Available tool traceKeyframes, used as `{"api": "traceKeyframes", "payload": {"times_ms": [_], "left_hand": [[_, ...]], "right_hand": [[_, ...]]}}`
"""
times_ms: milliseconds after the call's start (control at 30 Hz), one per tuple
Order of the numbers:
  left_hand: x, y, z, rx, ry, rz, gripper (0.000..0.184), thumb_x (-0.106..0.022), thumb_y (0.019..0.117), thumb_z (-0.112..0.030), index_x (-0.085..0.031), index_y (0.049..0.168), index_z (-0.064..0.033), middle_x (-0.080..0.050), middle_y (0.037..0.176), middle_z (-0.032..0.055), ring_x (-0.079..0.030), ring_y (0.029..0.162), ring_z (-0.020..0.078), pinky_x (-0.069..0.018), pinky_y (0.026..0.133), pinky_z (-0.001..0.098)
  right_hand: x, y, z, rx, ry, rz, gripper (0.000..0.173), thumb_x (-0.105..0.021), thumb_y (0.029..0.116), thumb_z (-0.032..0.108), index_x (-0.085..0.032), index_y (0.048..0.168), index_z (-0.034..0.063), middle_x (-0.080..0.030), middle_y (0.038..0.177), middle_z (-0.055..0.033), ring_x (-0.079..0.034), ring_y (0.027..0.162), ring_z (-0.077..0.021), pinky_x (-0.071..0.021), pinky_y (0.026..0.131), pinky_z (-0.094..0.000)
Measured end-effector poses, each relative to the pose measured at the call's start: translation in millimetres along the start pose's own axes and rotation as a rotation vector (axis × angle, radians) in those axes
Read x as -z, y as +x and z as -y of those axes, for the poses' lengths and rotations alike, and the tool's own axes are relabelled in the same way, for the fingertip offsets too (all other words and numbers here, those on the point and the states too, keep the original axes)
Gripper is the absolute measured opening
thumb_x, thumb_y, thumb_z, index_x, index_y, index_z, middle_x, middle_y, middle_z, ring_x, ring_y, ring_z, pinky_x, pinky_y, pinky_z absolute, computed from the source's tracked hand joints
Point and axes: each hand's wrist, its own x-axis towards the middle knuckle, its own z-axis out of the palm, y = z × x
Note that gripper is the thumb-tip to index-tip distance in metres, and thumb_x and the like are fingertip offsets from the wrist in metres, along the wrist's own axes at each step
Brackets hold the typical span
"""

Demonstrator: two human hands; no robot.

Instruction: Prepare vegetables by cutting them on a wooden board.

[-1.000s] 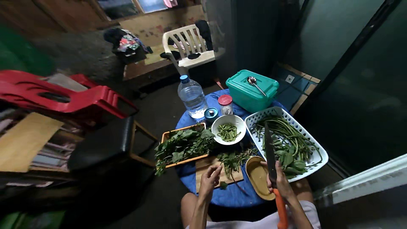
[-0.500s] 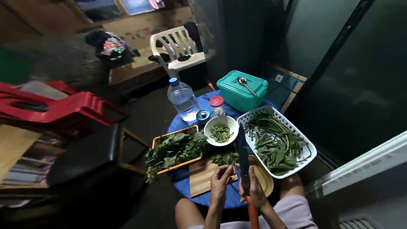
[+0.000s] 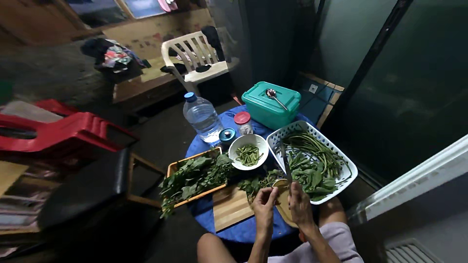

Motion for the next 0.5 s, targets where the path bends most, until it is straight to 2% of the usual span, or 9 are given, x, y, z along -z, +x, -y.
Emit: {"api": "traceKeyframes", "payload": {"times_ms": [33,67,100,167,267,333,367,433,500], "left_hand": [[-1,2,0,-0.005,0.004,-0.018,0.007,-0.068,0.0953,-0.002,-0.067,0.099,0.0032,-0.071,0.085,0.0095,-0.069,0.072,0.0152,-0.0597,0.066,0.0292],[1,4,0,-0.01,0.024,-0.028,0.008,-0.068,0.0953,-0.003,-0.067,0.1,0.0035,-0.071,0.085,0.0096,-0.07,0.074,0.0157,-0.0606,0.067,0.0303],[4,6,-1,-0.002,0.049,-0.023,0.008,-0.068,0.0955,-0.003,-0.067,0.1,0.0037,-0.071,0.086,0.0096,-0.07,0.075,0.0162,-0.0608,0.069,0.0312],[10,9,-1,0.04,0.109,0.024,0.009,-0.07,0.095,-0.004,-0.068,0.1,0.0032,-0.071,0.086,0.0093,-0.07,0.076,0.0162,-0.0604,0.069,0.0317],[14,11,0,0.122,0.169,0.132,0.008,-0.07,0.0945,-0.004,-0.069,0.099,0.0026,-0.072,0.086,0.0099,-0.07,0.076,0.0168,-0.0601,0.069,0.0314],[11,12,2,0.174,0.203,0.202,0.007,-0.071,0.0944,-0.004,-0.07,0.098,0.0015,-0.072,0.086,0.0083,-0.07,0.075,0.0157,-0.0603,0.068,0.0304],[10,11,3,0.203,0.216,0.23,0.007,-0.071,0.0944,-0.004,-0.07,0.098,0.0015,-0.072,0.086,0.0079,-0.07,0.075,0.0156,-0.0603,0.068,0.0304],[5,11,4,0.248,0.235,0.275,0.007,-0.07,0.0947,-0.004,-0.069,0.099,0.0015,-0.071,0.086,0.0073,-0.069,0.075,0.0145,-0.0597,0.068,0.0297],[1,11,2,0.263,0.25,0.297,0.007,-0.069,0.095,-0.005,-0.069,0.099,0.0016,-0.071,0.085,0.0068,-0.069,0.074,0.0137,-0.0595,0.068,0.0291]], "right_hand": [[4,7,-1,-0.039,-0.026,-0.028,0.067,-0.025,0.1097,0.047,-0.066,0.09,-0.003,-0.055,0.061,-0.0051,-0.056,0.053,-0.0173,-0.0526,0.054,-0.0397],[11,16,-3,-0.087,-0.057,-0.038,0.068,-0.025,0.1099,0.046,-0.067,0.092,-0.0041,-0.056,0.063,-0.0075,-0.058,0.056,-0.0203,-0.0538,0.057,-0.0427],[20,25,-6,-0.141,-0.087,-0.026,0.067,-0.026,0.1105,0.045,-0.068,0.102,-0.0066,-0.06,0.068,-0.0125,-0.061,0.062,-0.0259,-0.0547,0.064,-0.0486],[34,42,-15,-0.211,-0.18,0.019,0.061,-0.029,0.1105,0.047,-0.063,0.125,-0.0019,-0.065,0.077,-0.017,-0.065,0.07,-0.0318,-0.0551,0.072,-0.0547],[43,51,-25,-0.256,-0.177,0.103,0.055,-0.031,0.1108,0.045,-0.047,0.147,0.0072,-0.064,0.078,-0.0141,-0.063,0.062,-0.0273,-0.0558,0.065,-0.0498],[42,44,-16,-0.253,-0.032,0.165,0.056,-0.026,0.112,0.041,-0.038,0.155,0.0072,-0.058,0.067,-0.0081,-0.056,0.052,-0.0202,-0.0534,0.054,-0.0413],[40,38,-10,-0.236,0.057,0.193,0.056,-0.024,0.112,0.039,-0.036,0.156,0.0058,-0.055,0.063,-0.0044,-0.053,0.049,-0.0164,-0.052,0.051,-0.0372],[34,31,-5,-0.196,0.178,0.229,0.058,-0.023,0.1113,0.038,-0.04,0.153,0.0026,-0.053,0.06,-0.0002,-0.051,0.047,-0.012,-0.0502,0.049,-0.0329],[27,29,-8,-0.177,0.226,0.28,0.06,-0.019,0.1107,0.04,-0.052,0.138,-0.0022,-0.054,0.061,0.0022,-0.051,0.048,-0.0092,-0.0504,0.049,-0.0297]]}}
